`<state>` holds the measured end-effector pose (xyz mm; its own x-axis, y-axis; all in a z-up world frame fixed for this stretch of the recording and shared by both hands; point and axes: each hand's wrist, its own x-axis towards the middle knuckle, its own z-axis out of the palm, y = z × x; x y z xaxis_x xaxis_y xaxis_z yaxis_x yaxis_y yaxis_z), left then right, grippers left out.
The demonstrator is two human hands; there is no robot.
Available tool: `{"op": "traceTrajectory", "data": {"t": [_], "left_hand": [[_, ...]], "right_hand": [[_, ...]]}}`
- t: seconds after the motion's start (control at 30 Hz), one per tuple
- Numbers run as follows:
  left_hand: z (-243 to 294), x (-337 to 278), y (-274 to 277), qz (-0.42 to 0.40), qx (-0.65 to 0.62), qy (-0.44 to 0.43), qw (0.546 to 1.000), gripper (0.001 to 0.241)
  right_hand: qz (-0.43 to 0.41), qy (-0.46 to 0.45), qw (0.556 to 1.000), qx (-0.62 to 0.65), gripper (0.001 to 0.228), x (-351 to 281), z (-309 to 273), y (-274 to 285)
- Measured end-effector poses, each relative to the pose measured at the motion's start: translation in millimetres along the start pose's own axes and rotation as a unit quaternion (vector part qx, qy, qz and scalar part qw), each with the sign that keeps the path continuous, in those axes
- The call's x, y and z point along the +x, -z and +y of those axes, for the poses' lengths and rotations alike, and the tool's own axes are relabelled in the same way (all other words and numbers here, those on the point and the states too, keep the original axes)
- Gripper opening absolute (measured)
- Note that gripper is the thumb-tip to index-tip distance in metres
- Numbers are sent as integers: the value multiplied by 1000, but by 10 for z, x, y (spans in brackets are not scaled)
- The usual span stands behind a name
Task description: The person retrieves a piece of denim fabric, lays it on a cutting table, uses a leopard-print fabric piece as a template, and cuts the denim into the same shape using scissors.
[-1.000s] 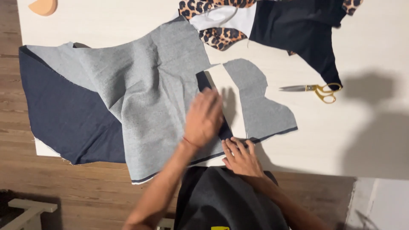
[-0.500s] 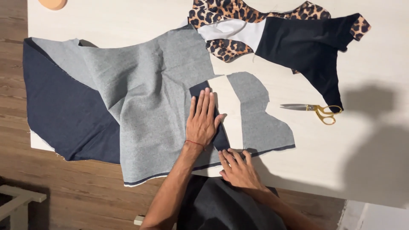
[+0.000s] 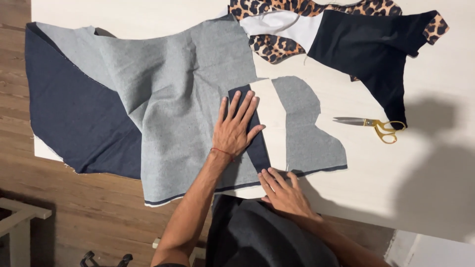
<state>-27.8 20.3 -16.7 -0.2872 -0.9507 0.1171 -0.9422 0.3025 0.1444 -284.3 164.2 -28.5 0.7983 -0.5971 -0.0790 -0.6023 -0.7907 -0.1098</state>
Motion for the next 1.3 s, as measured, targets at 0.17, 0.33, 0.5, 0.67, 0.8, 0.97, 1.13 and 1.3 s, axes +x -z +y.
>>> {"op": "traceTrajectory", "data": {"t": [0.17, 0.33, 0.5, 0.67, 0.8, 0.97, 1.13, 1.3], "left_hand": [[-63, -7, 76, -32, -16, -18, 999, 95], [-70, -4, -14, -25, -13, -23, 999, 102], [-54, -50, -209, 20, -58, 8, 998, 113], [-59, -62, -201, 24, -49, 5, 999, 111], [-55, -58, -183, 22, -40, 3, 999, 110], [-60, -62, -177, 23, -41, -2, 999, 109], [-91, -74, -169, 16, -55, -7, 998, 108], [-140, -67, -210, 14, -60, -17, 998, 82]], "right_hand": [[-19, 11, 1000, 0, 80, -46, 28, 101], [-13, 30, 999, -7, 91, 16, 223, 144], [71, -154, 873, 458, 28, 237, 826, 253], [169, -81, 900, 393, 20, 639, 818, 307], [192, 28, 935, 296, 17, 754, 727, 165], [207, 63, 941, 259, 20, 719, 780, 43], [218, 77, 943, 241, 29, 674, 792, 79], [225, 85, 947, 215, 28, 644, 794, 55]]}}
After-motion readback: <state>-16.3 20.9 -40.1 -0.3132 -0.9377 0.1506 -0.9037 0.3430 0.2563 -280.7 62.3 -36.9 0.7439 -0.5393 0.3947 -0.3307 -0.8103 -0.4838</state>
